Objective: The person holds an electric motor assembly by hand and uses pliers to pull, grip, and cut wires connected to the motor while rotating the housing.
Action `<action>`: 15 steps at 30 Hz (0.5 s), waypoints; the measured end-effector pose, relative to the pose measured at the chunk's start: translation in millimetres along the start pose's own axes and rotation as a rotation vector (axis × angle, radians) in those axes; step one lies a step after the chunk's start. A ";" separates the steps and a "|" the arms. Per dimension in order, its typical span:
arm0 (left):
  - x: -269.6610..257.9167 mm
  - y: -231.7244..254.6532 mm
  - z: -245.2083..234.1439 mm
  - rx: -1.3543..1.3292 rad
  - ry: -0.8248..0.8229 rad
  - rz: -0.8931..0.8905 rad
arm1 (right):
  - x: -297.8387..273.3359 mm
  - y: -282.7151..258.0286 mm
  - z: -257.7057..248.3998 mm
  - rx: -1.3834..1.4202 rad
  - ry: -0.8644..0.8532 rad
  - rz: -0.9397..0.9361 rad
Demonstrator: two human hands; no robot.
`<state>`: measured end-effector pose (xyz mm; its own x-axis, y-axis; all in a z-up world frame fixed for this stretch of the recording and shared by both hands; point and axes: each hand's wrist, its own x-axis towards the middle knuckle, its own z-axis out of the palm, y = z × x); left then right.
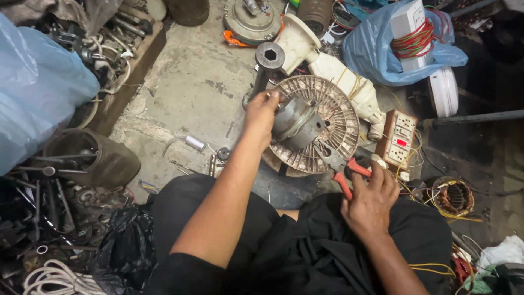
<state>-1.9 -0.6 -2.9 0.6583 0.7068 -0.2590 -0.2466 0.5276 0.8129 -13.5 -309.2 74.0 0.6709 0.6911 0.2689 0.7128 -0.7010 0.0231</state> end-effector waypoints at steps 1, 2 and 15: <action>-1.5 -1.5 -1.5 -0.021 -0.067 -0.014 | -2.4 0.4 -0.7 0.005 0.001 0.000; -2.2 -2.5 -3.6 -0.051 -0.082 -0.026 | -4.4 1.5 -0.9 0.011 0.002 0.000; -7.4 -12.9 1.4 -0.142 0.192 0.122 | 3.8 3.7 43.8 1.456 -0.047 0.643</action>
<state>-2.6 -13.3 -10.7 0.4736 0.8387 -0.2689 -0.4218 0.4840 0.7667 0.7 -301.5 33.0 0.9098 0.3835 -0.1591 -0.1197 -0.1246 -0.9850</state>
